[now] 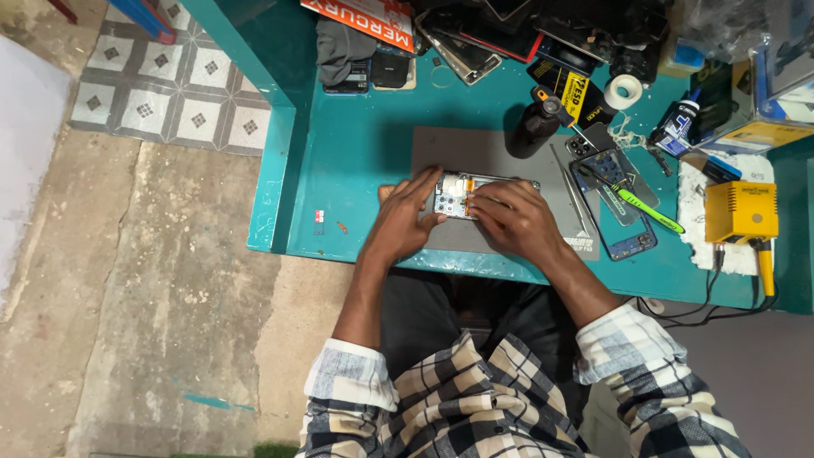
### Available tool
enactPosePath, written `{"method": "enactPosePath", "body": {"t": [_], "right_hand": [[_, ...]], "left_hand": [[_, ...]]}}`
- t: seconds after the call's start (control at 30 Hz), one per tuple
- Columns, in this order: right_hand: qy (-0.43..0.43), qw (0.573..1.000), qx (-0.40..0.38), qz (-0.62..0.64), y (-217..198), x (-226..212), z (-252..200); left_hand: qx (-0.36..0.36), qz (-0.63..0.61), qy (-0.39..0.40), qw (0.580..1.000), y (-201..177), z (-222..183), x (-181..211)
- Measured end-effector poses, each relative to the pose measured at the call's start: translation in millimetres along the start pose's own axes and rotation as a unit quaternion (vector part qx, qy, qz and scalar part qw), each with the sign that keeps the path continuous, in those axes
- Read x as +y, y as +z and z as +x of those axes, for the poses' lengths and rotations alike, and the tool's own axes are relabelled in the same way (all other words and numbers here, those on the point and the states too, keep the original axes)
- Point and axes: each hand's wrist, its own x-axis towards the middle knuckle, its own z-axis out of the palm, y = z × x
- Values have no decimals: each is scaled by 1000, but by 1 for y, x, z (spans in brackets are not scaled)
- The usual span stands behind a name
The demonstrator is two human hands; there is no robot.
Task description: The person manipulates the internal components and chassis of a mobile phone on a workbench, aligning a small circuit board and pressing parts into place by hand.
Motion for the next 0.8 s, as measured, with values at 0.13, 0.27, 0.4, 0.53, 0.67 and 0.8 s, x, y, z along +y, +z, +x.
{"method": "enactPosePath", "body": {"t": [0.13,0.27,0.4,0.53,0.67,0.8], "right_hand": [[-42,997,-20,-54,-3,-2,2],[-31,997,-32,-61,-3,-8,9],[-13,998,-33,-45,-5,-11,11],[-15,998,-42,-51,-2,-10,10],[-22,997,-44,-55,-1,-8,9],[-22,997,-51,-59,1,-6,9]], "left_hand": [[0,-6,-1,1000,0,-2,0],[18,10,29,999,2,-2,-3],[21,13,31,999,0,-2,-1],[-19,-4,-40,999,-4,-2,9],[-7,7,-19,1000,-5,-2,10],[-18,17,-30,999,-2,-1,7]]}}
